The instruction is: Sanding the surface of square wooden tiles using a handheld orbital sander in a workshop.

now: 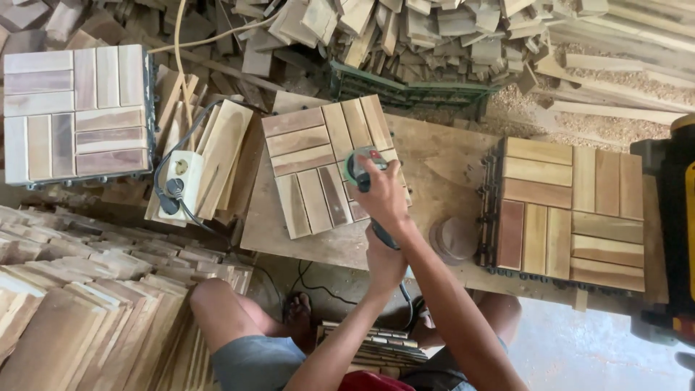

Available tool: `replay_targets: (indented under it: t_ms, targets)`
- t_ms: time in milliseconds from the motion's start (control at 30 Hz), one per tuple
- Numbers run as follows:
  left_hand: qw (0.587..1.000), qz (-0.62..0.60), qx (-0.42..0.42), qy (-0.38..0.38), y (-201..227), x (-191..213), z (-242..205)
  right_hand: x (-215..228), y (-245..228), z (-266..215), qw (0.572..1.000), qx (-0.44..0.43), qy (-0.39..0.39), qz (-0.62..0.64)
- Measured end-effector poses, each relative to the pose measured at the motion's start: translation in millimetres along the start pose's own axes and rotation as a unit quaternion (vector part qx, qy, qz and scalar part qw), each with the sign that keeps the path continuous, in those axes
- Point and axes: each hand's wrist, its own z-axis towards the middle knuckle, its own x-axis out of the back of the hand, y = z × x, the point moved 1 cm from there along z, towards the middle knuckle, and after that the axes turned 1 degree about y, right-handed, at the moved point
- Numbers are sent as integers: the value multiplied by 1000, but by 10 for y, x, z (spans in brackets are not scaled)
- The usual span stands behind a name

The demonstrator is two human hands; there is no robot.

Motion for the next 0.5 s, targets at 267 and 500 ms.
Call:
replay_targets:
  t_ms: [267, 500]
  targets:
    - [991, 80, 5, -106, 139, -274, 81, 180, 632, 251, 996, -68, 58, 2]
    - [978, 151, -6, -141, 79, -265, 241, 269, 691, 272, 990, -105, 86, 39]
